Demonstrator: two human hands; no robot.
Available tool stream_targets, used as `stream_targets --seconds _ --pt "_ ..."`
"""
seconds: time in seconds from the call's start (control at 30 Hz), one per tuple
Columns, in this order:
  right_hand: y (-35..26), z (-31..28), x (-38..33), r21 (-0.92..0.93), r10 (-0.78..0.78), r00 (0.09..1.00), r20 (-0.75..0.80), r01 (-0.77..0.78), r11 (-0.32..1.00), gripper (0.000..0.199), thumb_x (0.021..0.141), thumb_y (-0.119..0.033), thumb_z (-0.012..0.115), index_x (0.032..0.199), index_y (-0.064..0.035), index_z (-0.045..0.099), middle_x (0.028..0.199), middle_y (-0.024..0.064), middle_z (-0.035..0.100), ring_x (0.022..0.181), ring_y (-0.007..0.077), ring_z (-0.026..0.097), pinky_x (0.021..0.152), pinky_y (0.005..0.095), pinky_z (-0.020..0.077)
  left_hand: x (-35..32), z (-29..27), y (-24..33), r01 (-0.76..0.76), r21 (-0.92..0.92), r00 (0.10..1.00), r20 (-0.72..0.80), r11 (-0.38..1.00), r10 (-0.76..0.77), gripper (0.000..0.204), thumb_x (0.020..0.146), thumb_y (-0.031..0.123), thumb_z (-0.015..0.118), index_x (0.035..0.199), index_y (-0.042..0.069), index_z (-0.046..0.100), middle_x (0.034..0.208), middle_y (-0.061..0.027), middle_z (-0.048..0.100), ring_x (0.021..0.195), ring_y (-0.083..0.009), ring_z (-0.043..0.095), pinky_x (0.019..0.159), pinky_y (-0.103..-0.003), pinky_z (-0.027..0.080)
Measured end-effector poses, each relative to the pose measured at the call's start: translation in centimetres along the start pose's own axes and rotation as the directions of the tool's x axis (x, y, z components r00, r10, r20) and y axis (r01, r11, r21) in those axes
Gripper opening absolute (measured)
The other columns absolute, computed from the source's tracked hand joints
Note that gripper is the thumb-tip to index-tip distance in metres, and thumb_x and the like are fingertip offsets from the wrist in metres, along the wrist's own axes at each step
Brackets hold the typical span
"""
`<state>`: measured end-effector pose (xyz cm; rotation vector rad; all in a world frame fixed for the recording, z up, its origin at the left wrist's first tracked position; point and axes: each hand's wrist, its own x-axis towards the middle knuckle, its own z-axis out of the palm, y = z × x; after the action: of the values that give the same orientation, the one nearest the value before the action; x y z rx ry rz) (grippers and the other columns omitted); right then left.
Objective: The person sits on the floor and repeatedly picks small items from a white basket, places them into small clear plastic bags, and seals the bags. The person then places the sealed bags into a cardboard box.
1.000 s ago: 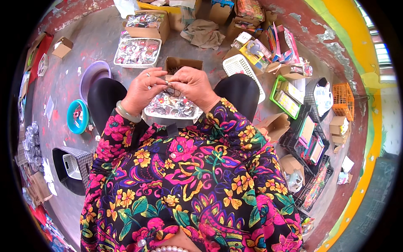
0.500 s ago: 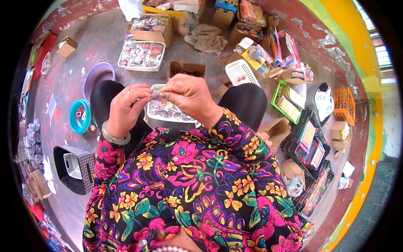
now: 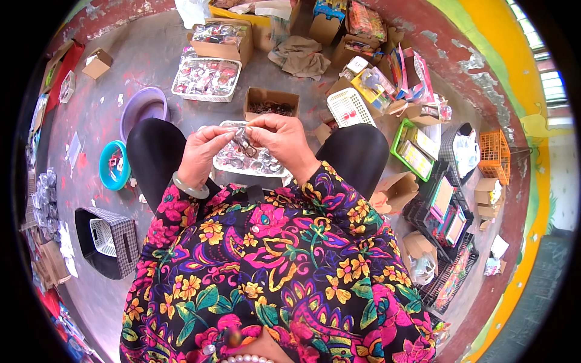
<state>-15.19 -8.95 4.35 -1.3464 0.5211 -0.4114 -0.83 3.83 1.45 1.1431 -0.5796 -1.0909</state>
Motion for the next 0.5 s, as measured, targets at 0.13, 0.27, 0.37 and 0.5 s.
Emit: stream_targets --seconds 0.13,0.27,0.37,0.5 --pt "2.3 -1.4 1.4 0.070 0.069 0.997 -0.036 -0.067 0.995 0.013 0.081 -0.007 0.060 0.090 0.0024 0.060 0.075 0.0037 0.061 0.066 0.0095 0.058 0.062 0.0211 0.0489 0.5 -1.4 -0.6 -0.048 0.005 0.996 -0.072 0.999 0.049 0.013 0.085 0.007 0.055 0.091 -0.003 0.061 0.088 -0.0082 0.063 0.081 -0.0107 0.058 0.075 -0.023 0.044" --pt "6.3 -2.8 3.8 -0.062 0.130 0.983 -0.130 -0.139 0.988 0.012 0.075 -0.005 0.058 0.085 0.0027 0.060 0.069 0.0047 0.061 0.061 0.0104 0.058 0.056 0.0218 0.0454 0.8 -3.3 -1.5 0.022 -0.141 0.956 -0.288 0.990 -0.062 0.012 0.086 0.009 0.054 0.090 -0.001 0.059 0.089 -0.0112 0.063 0.084 -0.0149 0.059 0.076 -0.025 0.044" --pt "14.2 -5.9 5.7 -0.467 0.162 0.974 -0.160 -0.219 0.857 0.015 0.068 -0.007 0.059 0.081 0.0013 0.060 0.066 0.0081 0.061 0.060 0.0146 0.059 0.056 0.0262 0.0459 1.1 -3.7 -2.2 0.049 -0.182 0.967 -0.237 0.982 -0.092 0.012 0.086 0.010 0.054 0.090 -0.001 0.059 0.090 -0.0106 0.063 0.086 -0.0144 0.059 0.075 -0.024 0.044" --pt "17.3 -5.5 5.4 -0.553 0.380 0.909 -0.173 -0.408 0.726 0.016 0.065 -0.012 0.058 0.078 -0.0050 0.064 0.072 0.0128 0.063 0.071 0.0257 0.062 0.066 0.0333 0.0476 0.9 -3.7 -1.9 0.098 -0.144 0.969 -0.211 0.985 -0.128 0.013 0.086 0.012 0.053 0.090 0.000 0.059 0.090 -0.0093 0.063 0.086 -0.0143 0.058 0.075 -0.024 0.043"
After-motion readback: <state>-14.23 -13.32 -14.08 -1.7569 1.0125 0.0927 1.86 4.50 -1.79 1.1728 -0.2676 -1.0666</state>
